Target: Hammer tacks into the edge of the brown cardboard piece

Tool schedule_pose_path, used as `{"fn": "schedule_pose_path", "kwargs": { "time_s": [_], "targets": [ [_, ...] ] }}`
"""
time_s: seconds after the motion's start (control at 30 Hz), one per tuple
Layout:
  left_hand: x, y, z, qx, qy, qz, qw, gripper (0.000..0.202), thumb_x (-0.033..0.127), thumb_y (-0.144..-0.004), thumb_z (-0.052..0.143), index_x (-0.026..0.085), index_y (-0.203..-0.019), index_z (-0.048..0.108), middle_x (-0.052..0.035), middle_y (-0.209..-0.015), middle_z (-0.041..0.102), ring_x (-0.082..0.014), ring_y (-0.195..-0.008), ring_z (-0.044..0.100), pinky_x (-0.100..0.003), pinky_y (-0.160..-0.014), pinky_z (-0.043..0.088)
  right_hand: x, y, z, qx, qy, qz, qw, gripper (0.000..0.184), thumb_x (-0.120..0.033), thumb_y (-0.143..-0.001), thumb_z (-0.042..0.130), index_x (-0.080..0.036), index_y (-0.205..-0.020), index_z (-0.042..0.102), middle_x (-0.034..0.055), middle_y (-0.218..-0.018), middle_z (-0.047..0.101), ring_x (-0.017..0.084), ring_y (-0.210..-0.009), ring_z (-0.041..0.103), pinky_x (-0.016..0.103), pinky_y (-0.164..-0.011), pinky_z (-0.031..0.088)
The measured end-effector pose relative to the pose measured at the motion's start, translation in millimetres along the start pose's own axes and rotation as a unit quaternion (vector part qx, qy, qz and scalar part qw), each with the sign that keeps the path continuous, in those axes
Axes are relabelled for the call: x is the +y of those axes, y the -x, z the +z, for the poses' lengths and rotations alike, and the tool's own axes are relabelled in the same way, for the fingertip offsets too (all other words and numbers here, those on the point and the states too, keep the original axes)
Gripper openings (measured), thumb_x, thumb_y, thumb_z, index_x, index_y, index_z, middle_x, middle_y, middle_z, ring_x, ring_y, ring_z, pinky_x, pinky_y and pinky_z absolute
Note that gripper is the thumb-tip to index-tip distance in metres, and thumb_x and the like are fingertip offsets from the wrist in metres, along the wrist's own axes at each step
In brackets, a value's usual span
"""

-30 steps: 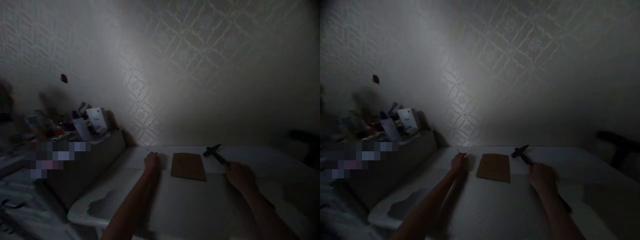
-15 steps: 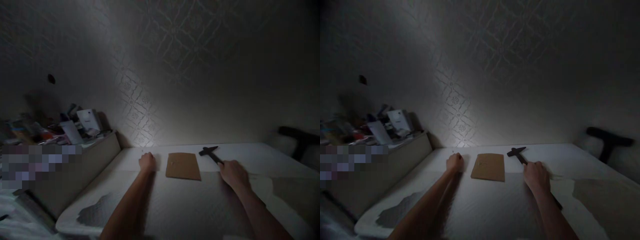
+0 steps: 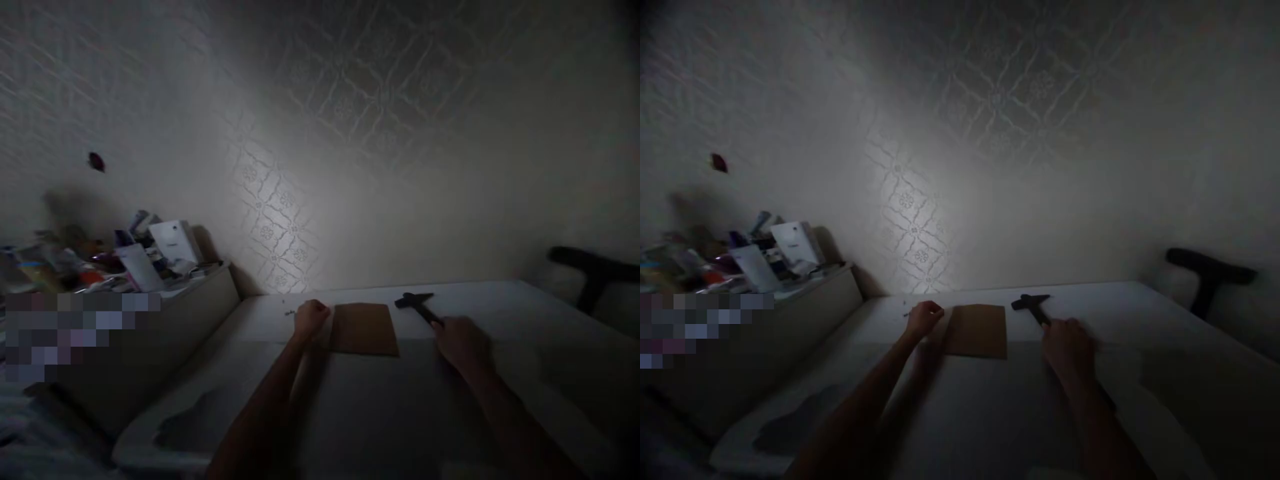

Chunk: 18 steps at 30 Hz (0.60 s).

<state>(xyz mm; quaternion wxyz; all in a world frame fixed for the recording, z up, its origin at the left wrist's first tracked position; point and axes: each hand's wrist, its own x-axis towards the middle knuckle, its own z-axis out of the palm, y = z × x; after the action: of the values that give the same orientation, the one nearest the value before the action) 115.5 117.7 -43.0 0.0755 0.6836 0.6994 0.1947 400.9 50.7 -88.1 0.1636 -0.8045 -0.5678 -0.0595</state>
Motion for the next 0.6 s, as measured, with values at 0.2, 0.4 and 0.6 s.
{"fn": "schedule_pose_path", "kwargs": {
  "time_s": [0.2, 0.4, 0.6],
  "targets": [
    [19, 9, 25.3, -0.047, 0.234, 0.012, 0.971, 0.03, 0.036, -0.076, 0.056, 0.011, -0.084, 0.071, -0.0086, -0.077, 0.069, -0.017, -0.074, 0.063, -0.022, -0.063, 0.046, 2, 1, -2, 0.008, 0.008, -0.004, 1.0, 0.037, -0.031, -0.087, 0.037, -0.014, -0.086, 0.07, 0.0158, -0.085, 0.064, 0.03, -0.081, 0.062, 0.038, -0.063, 0.045],
    [16, 18, 29.9, -0.075, 0.248, -0.003, 0.966, 0.025, 0.033, -0.07, 0.061, 0.011, -0.078, 0.071, -0.0076, -0.073, 0.068, -0.0165, -0.073, 0.061, -0.02, -0.06, 0.046, 5, 0, 1, 0.022, 0.018, -0.009, 1.0, 0.035, -0.031, -0.085, 0.04, -0.015, -0.085, 0.07, 0.0166, -0.085, 0.065, 0.03, -0.082, 0.061, 0.038, -0.063, 0.045],
    [14, 19, 25.9, -0.082, 0.239, 0.007, 0.967, 0.023, 0.031, -0.069, 0.06, 0.012, -0.076, 0.071, -0.0062, -0.071, 0.066, -0.0156, -0.071, 0.059, -0.02, -0.059, 0.044, 7, 1, 2, 0.02, 0.027, -0.013, 0.999, 0.035, -0.033, -0.086, 0.039, -0.015, -0.086, 0.07, 0.0155, -0.084, 0.065, 0.029, -0.081, 0.061, 0.036, -0.063, 0.044]
  ]
}}
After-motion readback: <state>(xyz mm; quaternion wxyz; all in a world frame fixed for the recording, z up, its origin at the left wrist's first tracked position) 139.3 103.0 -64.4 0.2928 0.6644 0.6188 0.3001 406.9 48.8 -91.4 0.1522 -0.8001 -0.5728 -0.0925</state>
